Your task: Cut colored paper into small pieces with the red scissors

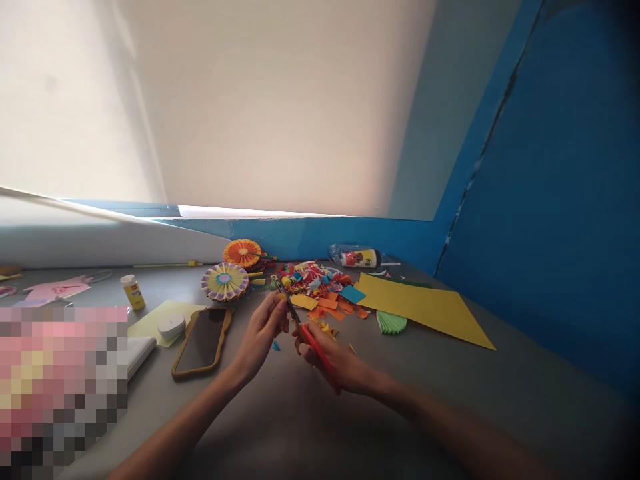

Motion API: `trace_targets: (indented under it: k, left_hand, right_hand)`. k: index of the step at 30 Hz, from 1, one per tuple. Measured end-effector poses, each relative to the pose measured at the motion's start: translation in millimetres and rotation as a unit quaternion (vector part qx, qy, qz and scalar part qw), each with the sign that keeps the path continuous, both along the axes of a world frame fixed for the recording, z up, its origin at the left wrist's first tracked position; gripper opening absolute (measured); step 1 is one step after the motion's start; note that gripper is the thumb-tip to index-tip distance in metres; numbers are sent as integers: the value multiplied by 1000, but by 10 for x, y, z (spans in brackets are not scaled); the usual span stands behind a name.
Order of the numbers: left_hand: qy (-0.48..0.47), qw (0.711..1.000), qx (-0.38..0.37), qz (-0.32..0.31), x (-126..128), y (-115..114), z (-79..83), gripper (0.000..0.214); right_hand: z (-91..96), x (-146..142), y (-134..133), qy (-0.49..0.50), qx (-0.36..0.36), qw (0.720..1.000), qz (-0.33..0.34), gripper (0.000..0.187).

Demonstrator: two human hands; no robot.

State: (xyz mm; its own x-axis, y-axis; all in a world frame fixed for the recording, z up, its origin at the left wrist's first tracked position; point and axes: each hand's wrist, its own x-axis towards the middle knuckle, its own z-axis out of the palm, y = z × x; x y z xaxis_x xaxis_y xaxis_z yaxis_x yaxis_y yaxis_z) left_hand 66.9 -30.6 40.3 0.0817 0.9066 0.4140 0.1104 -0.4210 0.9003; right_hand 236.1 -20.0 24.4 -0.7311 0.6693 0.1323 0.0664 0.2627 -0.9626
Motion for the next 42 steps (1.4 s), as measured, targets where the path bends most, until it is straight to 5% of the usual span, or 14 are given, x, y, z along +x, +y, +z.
trace_targets:
  k: [15, 28, 42]
  left_hand:
    - [-49, 998, -20, -29, -22, 5, 35, 29]
    - [-34, 999, -1, 15, -93, 54, -7, 31]
    - [-20, 998, 22, 46, -124, 86, -32, 30]
  right_hand:
    - [8, 27, 24, 41, -81, 996, 18, 41]
    - [158, 34, -30, 3, -83, 997, 11, 44]
    - [89, 87, 47, -2, -93, 995, 20, 40]
